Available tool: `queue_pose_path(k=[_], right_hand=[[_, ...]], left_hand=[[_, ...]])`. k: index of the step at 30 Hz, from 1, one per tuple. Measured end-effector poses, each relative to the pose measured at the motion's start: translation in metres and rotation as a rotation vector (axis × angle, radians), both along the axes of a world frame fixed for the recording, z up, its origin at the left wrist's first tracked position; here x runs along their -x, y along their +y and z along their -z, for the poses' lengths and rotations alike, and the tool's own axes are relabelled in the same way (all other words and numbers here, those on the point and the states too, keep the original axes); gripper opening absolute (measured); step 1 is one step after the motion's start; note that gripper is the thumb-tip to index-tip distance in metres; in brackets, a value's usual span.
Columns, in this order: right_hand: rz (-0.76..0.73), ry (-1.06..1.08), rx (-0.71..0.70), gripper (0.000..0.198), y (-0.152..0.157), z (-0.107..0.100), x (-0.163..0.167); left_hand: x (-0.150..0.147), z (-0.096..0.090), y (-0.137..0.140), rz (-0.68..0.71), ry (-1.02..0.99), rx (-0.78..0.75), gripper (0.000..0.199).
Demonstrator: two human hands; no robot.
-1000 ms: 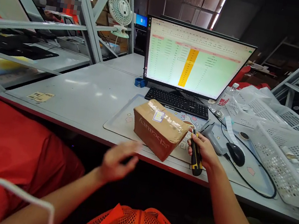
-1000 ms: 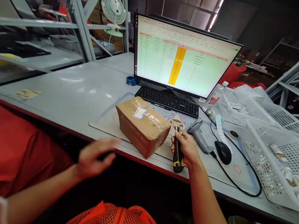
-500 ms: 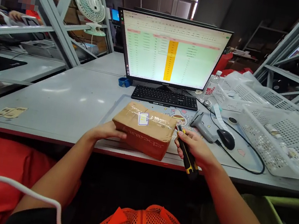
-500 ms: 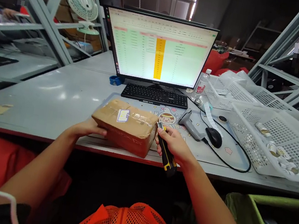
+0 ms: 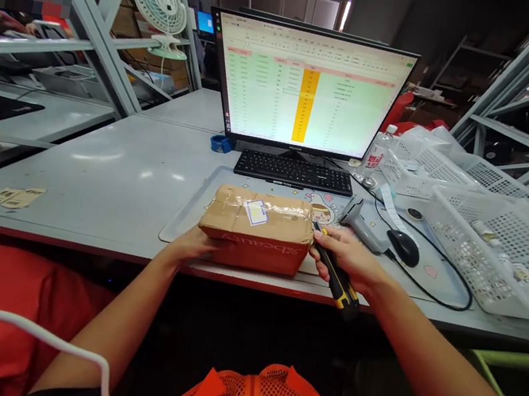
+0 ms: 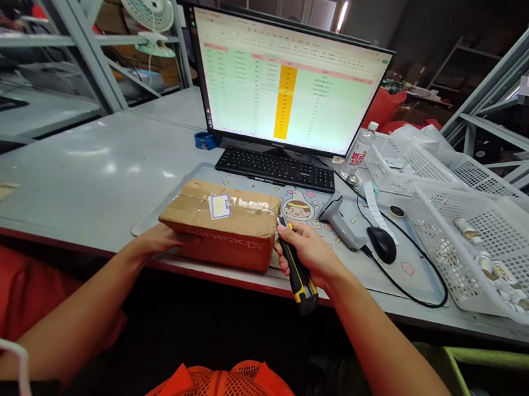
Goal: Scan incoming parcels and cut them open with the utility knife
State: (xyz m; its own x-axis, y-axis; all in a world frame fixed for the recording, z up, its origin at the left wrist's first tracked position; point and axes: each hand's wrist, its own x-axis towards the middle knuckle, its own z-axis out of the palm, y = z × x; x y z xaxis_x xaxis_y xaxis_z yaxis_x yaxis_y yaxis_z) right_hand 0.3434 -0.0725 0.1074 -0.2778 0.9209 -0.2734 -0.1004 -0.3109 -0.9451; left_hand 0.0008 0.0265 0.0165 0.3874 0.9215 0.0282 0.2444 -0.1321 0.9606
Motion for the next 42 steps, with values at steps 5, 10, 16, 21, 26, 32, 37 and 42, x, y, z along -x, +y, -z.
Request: queue_pose_path(k=[5,10,16,21,26,32,37,42], right_hand=[[-0.107,-0.032,0.016,0.041,-0.018,-0.005,-0.002],[-0.087,-0.386,-0.169,0.07,-0.022,-0.024,-0.032],[-0.116,-1.148,-0.863,0.057,0.036,-0.09,0.018],[-0.498,-1.462,-1.046,0.036,0.079,-0.094,0.129],[-0.622,-1.612,-1.038,0.025,0.085,-0.081,0.151],[-0.631,-1.818,-0.841,0.045,0.057,-0.092,0.059],[-0.6,-2.092,-0.5,0.055,0.024,-0.062,-0.053],[-0.315,-1.944,-0.384,0.06,0.014,0.008,-0.093]], left_hand=[[-0.004,-0.005,-0.002,0.016,-0.014,-0.02,0.081],[-0.006,-0.01,-0.002,0.026,0.009,-0.021,0.089],[-0.014,-0.02,-0.008,0.043,-0.117,-0.057,0.104],[-0.017,-0.033,-0.015,0.01,-0.103,-0.154,0.093],[-0.01,-0.018,-0.01,0.046,-0.094,-0.211,0.093],[-0.006,0.002,0.0,0.164,-0.085,-0.197,0.113],[0.005,-0.001,0.004,0.186,0.021,-0.222,0.121],[0.006,-0.039,-0.043,-0.164,0.121,-0.625,0.111]])
